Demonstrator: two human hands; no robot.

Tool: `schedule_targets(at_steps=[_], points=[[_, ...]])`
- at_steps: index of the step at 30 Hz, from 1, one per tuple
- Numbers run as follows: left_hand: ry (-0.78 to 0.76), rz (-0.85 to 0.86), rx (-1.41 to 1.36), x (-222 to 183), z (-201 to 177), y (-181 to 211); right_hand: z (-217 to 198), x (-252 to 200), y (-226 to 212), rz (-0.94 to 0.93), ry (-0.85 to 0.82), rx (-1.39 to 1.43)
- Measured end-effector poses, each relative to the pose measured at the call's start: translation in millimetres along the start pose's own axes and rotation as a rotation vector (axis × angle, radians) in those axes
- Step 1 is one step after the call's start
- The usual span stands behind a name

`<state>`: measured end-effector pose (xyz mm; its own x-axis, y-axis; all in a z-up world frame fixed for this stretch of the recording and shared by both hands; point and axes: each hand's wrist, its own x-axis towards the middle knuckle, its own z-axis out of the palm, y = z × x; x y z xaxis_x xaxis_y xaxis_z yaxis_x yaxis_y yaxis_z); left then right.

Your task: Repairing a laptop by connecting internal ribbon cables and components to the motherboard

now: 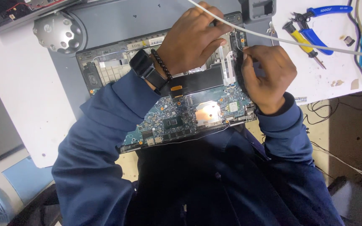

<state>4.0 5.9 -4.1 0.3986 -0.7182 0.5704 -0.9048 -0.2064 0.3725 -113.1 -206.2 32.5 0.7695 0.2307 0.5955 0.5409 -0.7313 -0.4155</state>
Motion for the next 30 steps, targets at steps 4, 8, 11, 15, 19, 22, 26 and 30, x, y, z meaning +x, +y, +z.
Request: schedule_targets(at_steps=[4, 8, 11, 15, 19, 22, 26, 30], points=[[0.030, 0.028, 0.083, 0.7, -0.2, 3.1, 0.4, -0.3, 1.7, -0.012, 0.004, -0.005], [0.033, 0.021, 0.127, 0.3, 5.3, 1.8, -0.6, -0.4, 0.2, 0.022, -0.011, -0.021], [0.032, 0.025, 0.161, -1.5, 9.6, 0.7, -1.7, 0.3, -2.1, 0.038, -0.036, -0.012], [0.036, 0.072, 0.216, -3.5, 12.3, -3.3, -2.3, 2.5, -3.2, 0.031, -0.030, -0.016], [0.023, 0.060, 0.236, -4.3, 11.2, -1.5, -2.1, 0.4, -2.5, 0.013, 0.051, -0.022], [0.019, 0.052, 0.207, -5.4, 13.4, -1.9, -0.8, -3.8, 0.0, 0.058, 0.096, -0.070], [0.017, 0.031, 0.203, -5.7, 13.6, -1.2, -1.8, -2.3, -2.9, 0.078, 0.130, -0.055], [0.004, 0.038, 0.193, -4.0, 8.8, -0.5, 0.9, -6.5, 1.9, 0.077, 0.172, -0.056]])
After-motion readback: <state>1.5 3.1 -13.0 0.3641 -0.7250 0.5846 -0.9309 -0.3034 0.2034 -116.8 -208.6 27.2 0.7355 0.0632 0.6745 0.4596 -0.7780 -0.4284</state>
